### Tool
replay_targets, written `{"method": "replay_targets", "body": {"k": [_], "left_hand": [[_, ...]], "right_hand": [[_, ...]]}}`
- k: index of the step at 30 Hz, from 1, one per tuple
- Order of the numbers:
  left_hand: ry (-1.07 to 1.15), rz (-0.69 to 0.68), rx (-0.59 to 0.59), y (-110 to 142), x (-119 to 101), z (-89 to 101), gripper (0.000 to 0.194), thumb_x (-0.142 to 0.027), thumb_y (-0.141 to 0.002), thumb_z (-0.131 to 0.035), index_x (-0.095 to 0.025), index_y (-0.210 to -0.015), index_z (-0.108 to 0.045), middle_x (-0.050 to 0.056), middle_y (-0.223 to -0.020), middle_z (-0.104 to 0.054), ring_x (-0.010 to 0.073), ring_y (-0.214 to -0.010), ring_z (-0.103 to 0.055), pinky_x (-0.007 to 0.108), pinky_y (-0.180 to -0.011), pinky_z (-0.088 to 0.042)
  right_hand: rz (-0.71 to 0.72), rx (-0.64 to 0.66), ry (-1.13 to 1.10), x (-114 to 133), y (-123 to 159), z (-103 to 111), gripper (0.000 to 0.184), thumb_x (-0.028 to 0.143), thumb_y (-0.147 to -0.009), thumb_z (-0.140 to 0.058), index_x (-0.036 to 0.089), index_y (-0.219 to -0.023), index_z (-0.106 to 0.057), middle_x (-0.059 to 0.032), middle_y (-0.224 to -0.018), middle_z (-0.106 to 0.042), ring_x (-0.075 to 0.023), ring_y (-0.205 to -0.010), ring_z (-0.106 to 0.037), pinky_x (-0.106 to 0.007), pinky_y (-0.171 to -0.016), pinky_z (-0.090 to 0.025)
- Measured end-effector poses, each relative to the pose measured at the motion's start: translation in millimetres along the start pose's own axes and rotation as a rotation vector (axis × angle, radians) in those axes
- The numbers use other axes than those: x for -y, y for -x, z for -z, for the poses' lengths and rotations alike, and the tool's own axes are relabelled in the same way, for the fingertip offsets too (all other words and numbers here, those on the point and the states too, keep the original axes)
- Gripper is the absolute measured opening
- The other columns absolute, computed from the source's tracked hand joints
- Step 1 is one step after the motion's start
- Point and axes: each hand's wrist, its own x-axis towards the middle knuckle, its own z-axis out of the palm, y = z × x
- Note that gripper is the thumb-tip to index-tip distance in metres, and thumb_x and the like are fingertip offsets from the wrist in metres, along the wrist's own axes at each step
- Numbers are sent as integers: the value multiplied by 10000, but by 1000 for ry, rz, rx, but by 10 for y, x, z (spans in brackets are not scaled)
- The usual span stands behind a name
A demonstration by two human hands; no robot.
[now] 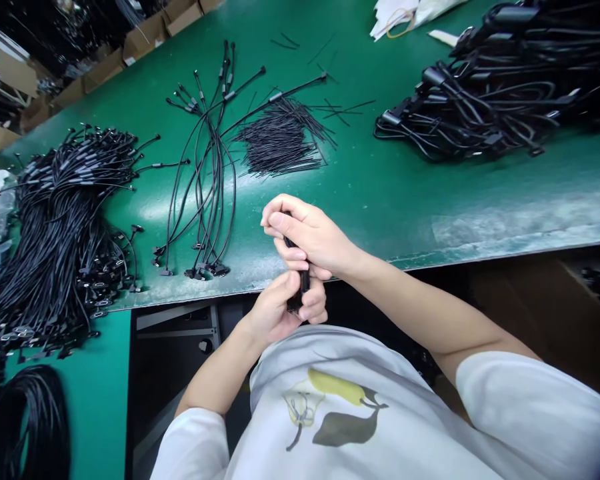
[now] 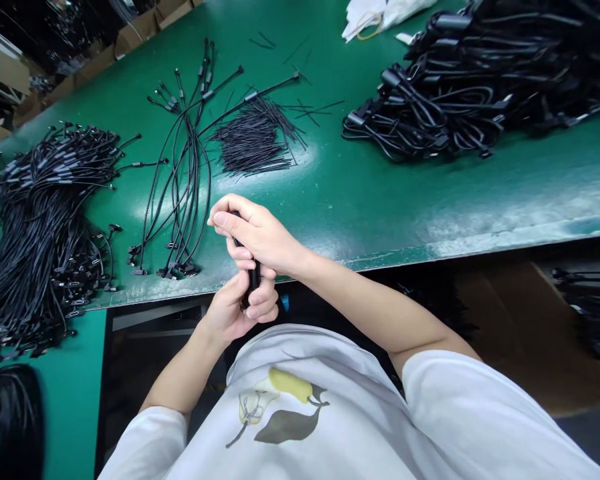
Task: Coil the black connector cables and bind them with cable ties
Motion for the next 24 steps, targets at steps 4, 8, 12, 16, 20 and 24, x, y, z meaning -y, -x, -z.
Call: {"method": "replay_targets", "body": {"k": [4,8,12,16,20,24], "left_hand": [[-56,77,15,-4,-12,-37,421,-523,-738,-734,-164,-869,-558,-50,-629,-401,55,-487,-355,215,-484,-346],[-206,30,-51,-24,24,-60,389,-508,-790,-687,-172,-820,-493,-56,-617,-398,56,-488,-367,193,-468,-280],[-259,-7,-7,-77,84,-71,466,-605,-843,-551,-140,-816,-543,-34,-587,-437,69,-470,-375,218,-467,-282],[-373,-117,-57,-139,84,2,427,-567,-853,-559,-141,-859,-584,-30,-565,-458,90,-470,-388,237,-481,-299],[-912,-320,-300,-158,-45,158,304,-461,-921,-506,-185,-871,-624,-4,-644,-496,135,-594,-428,260,-611,-352],[-1382,-452,-337,-165,-183,236,205,-332,-942,-487,-216,-841,-623,22,-699,-538,174,-666,-464,283,-676,-344]], "right_hand": [[-7,23,-93,24,9,63,277,398,-853,-661,178,-889,-497,83,-698,-461,9,-369,-336,-119,-304,-299],[-235,-16,-228,133,80,94,235,335,-834,-668,159,-815,-513,101,-610,-366,9,-374,-237,-107,-305,-223],[-251,-53,-230,219,177,62,212,334,-847,-603,169,-761,-502,121,-529,-252,-1,-363,-96,-126,-296,-105],[-76,-57,99,251,203,151,245,388,-889,-525,184,-753,-516,104,-491,-294,-34,-346,-190,-171,-320,-201],[334,-69,983,371,270,373,148,292,-893,-531,179,-883,-627,-43,-831,-625,-155,-754,-590,-291,-668,-478],[438,280,1748,358,395,484,180,132,-899,-463,137,-962,-632,-94,-887,-637,-201,-842,-580,-338,-727,-420]]}}
